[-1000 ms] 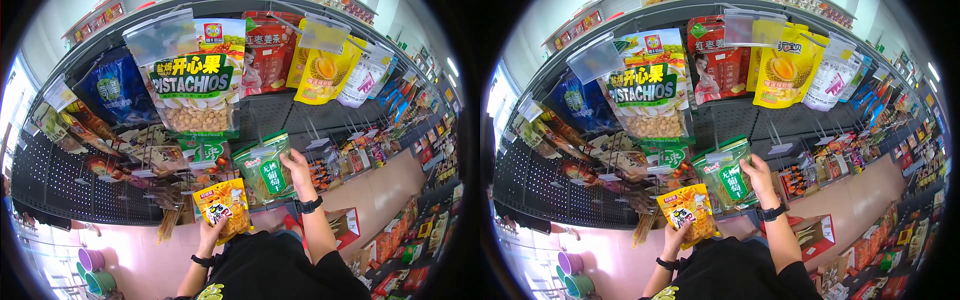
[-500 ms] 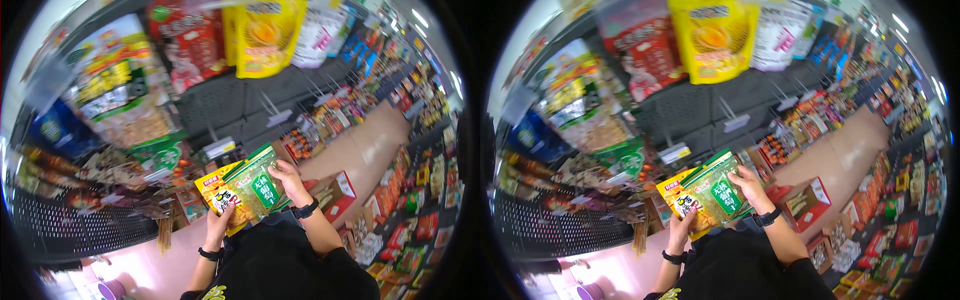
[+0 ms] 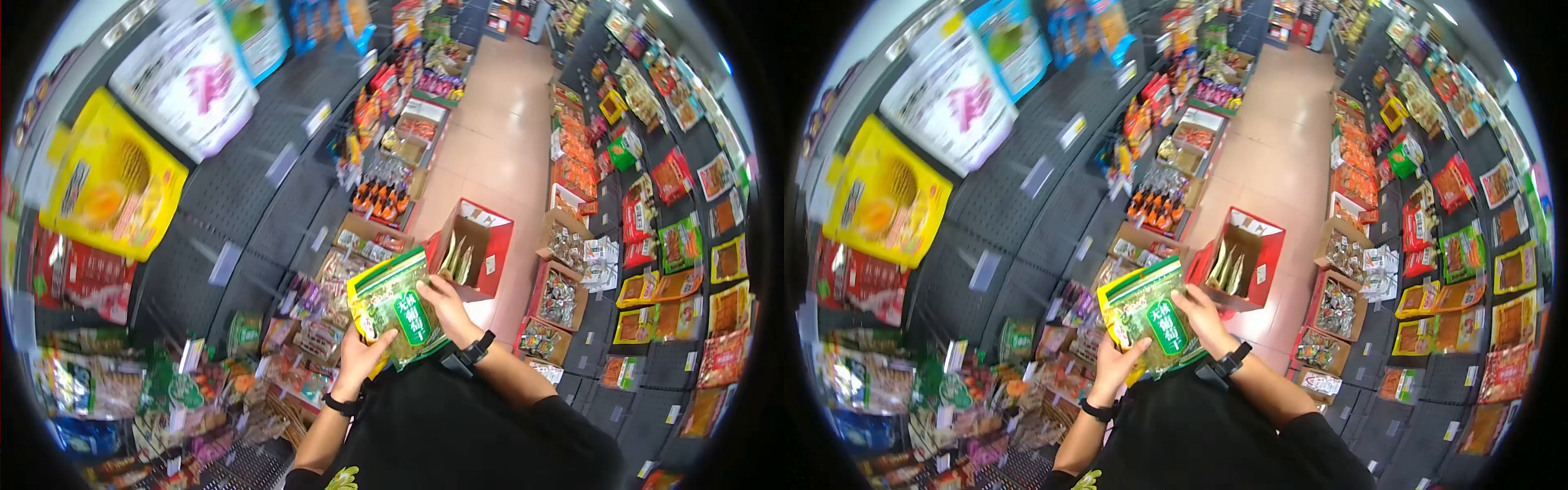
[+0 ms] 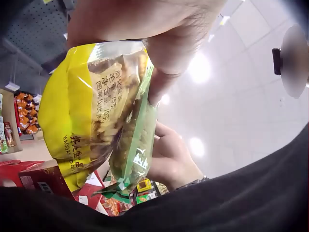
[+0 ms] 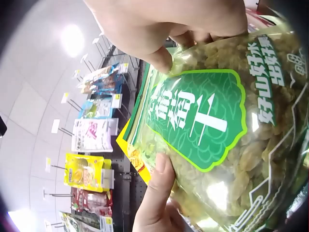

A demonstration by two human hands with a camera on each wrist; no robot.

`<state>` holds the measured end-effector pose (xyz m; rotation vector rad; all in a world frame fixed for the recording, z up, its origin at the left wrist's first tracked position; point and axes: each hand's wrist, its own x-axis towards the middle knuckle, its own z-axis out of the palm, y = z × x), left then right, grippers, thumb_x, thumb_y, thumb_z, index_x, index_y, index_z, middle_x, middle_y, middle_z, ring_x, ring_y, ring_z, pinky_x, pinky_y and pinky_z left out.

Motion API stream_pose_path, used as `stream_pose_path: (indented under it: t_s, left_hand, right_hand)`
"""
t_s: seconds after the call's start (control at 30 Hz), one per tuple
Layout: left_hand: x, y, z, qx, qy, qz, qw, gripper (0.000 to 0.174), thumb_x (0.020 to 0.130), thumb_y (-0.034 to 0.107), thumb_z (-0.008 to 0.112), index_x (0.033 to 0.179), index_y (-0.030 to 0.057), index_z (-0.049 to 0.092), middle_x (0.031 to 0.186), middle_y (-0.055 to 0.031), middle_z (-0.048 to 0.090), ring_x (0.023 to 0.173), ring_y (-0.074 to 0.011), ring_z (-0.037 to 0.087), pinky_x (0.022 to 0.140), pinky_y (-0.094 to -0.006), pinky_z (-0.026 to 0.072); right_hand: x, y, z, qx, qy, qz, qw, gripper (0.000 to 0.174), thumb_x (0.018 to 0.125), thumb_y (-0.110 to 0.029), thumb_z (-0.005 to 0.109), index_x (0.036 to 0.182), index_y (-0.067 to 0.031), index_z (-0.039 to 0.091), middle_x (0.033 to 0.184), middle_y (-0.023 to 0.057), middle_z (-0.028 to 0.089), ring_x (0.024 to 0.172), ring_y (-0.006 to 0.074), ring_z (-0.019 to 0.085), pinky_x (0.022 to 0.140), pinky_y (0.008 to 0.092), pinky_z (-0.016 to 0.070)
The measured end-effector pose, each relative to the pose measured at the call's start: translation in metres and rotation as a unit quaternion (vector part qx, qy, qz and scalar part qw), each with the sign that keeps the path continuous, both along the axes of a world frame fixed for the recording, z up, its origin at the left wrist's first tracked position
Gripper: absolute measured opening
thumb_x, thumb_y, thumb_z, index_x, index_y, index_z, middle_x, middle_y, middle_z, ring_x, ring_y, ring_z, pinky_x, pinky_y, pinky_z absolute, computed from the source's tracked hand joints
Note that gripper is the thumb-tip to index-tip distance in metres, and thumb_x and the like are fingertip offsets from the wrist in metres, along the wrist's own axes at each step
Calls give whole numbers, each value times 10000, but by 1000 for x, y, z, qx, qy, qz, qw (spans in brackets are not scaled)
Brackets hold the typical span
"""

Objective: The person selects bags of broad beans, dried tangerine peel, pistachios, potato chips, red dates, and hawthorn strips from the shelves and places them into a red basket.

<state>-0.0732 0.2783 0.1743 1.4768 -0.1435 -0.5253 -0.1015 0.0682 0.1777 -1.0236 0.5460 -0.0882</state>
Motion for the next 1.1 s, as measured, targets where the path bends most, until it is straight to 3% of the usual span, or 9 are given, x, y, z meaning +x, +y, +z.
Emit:
stream_pose_path:
  t_s: [0.23,0.3,0.37,0.43,0.47,0.57,0.63,0.87,1.1]
  left_hand:
    - [27,-97,28,76,-41,-42,995,427,842,148,814,1179,-31,623,1073,-102,735,966,-160,688,865,-318,534]
    - [35,-126,39,166,-116,-60,977,386,841,148,808,1145,-22,642,1047,-122,742,963,-167,698,843,-323,539]
    - [43,-155,41,192,-156,-65,967,397,829,169,808,1147,-8,648,1008,-150,738,928,-244,720,817,-361,549]
    - [47,-182,40,283,-241,-108,922,429,817,205,811,1156,-2,647,974,-167,724,895,-348,705,801,-413,552]
    - [47,-199,43,283,-281,-106,911,426,809,220,808,1151,17,656,998,-162,710,909,-388,673,809,-443,545]
    - [50,-233,32,314,-444,-150,826,390,805,211,814,1117,34,662,1026,-155,703,932,-366,669,811,-430,537]
    - [48,-245,22,326,-437,-173,820,386,804,215,810,1114,37,664,1076,-152,693,972,-351,658,839,-435,529]
    - [57,-274,2,298,-437,-239,814,430,783,237,829,1114,19,663,1052,-144,694,903,-346,672,795,-425,542]
    - [70,-289,-33,284,-429,-362,777,472,770,265,816,1166,59,662,1066,-121,684,908,-314,667,774,-407,536]
  right_hand:
    - [-2,-93,-13,-217,19,-67,974,372,949,-245,714,1219,-24,586,994,90,682,912,150,633,778,302,507]
    - [-4,-123,12,-551,71,-69,829,373,917,-202,740,1224,-50,591,941,81,653,770,131,616,660,306,501]
    - [-2,-153,20,-432,57,-10,900,510,926,-278,733,1348,-73,533,848,87,629,680,152,626,587,307,502]
    - [3,-177,22,-119,93,31,988,672,970,-402,668,1504,-117,374,922,89,645,765,182,658,633,325,543]
    - [3,-191,16,-16,103,65,992,784,997,-527,567,1585,-160,200,1155,123,628,923,241,686,744,382,592]
    - [4,-225,20,90,117,55,988,886,967,-592,574,1609,-174,127,1280,181,548,1023,276,657,794,395,592]
    - [2,-243,10,178,109,58,976,853,973,-580,563,1601,-177,151,1342,180,500,1128,328,615,879,455,595]
    - [-22,-272,-6,290,84,11,953,690,1038,-360,557,1595,-153,205,1502,123,428,1245,338,565,968,488,552]
    - [-52,-272,-53,335,104,-78,933,601,1049,-500,454,1503,-110,398,1480,103,468,1296,340,528,995,512,511]
